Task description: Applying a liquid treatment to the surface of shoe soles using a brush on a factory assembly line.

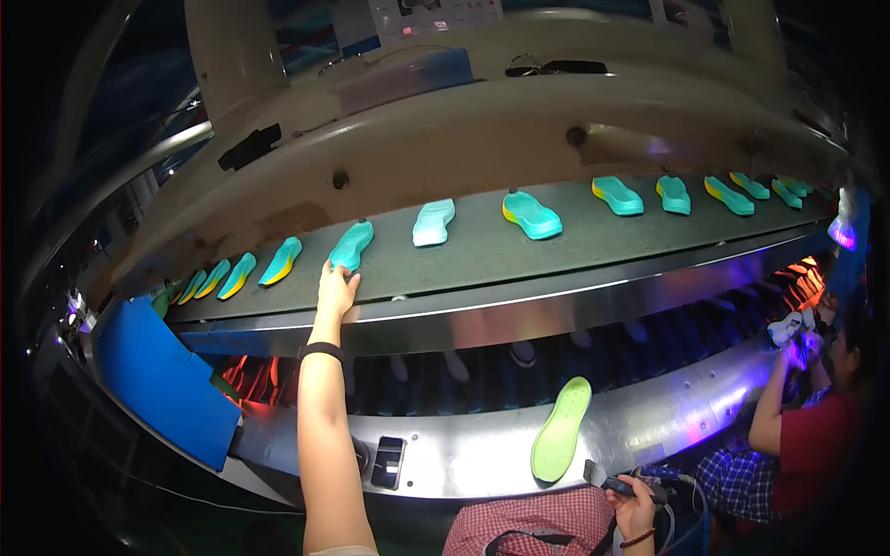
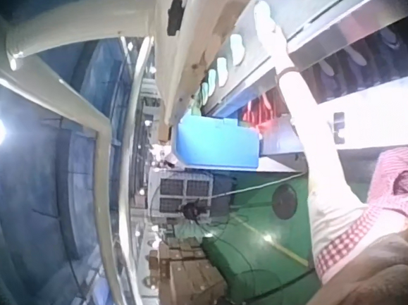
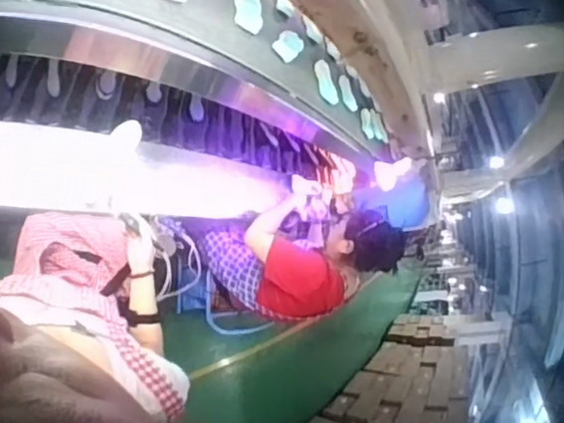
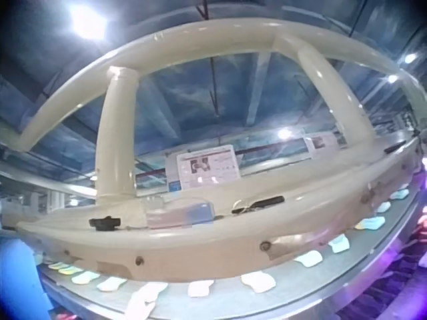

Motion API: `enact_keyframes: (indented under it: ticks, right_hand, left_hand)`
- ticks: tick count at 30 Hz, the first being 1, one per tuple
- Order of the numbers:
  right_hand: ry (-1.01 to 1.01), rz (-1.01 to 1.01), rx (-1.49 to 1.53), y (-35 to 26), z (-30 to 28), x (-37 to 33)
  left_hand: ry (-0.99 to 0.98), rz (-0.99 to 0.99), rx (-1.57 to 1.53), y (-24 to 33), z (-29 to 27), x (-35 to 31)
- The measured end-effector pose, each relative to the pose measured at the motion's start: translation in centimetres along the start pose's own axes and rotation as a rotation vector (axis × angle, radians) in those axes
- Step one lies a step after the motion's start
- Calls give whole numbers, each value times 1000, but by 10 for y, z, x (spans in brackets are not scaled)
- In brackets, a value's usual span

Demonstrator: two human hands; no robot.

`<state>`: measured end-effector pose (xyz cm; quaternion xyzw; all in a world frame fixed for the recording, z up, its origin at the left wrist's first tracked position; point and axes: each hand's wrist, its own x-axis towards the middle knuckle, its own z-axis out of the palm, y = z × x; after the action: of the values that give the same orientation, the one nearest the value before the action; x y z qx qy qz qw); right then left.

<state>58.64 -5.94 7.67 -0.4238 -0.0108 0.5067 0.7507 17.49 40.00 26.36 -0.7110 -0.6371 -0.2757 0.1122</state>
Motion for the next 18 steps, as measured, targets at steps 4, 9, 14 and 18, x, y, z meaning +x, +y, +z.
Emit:
enact_keyframes:
  ticks: [4, 9, 14, 18]
  right_hand:
    - [-130, -11, 15, 0, -2, 2]
    - [-271, 13, 18, -2, 18, -2]
    - [-324, 69, 46, 1, 19, -6]
    - [-326, 36, 35, 3, 14, -4]
  left_hand:
    - [10, -86, 80, 31, -17, -8]
    - [56, -52, 257, 13, -9, -9]
    - [217, -4, 381, 32, -24, -25]
    - [555, 177, -58, 31, -33, -42]
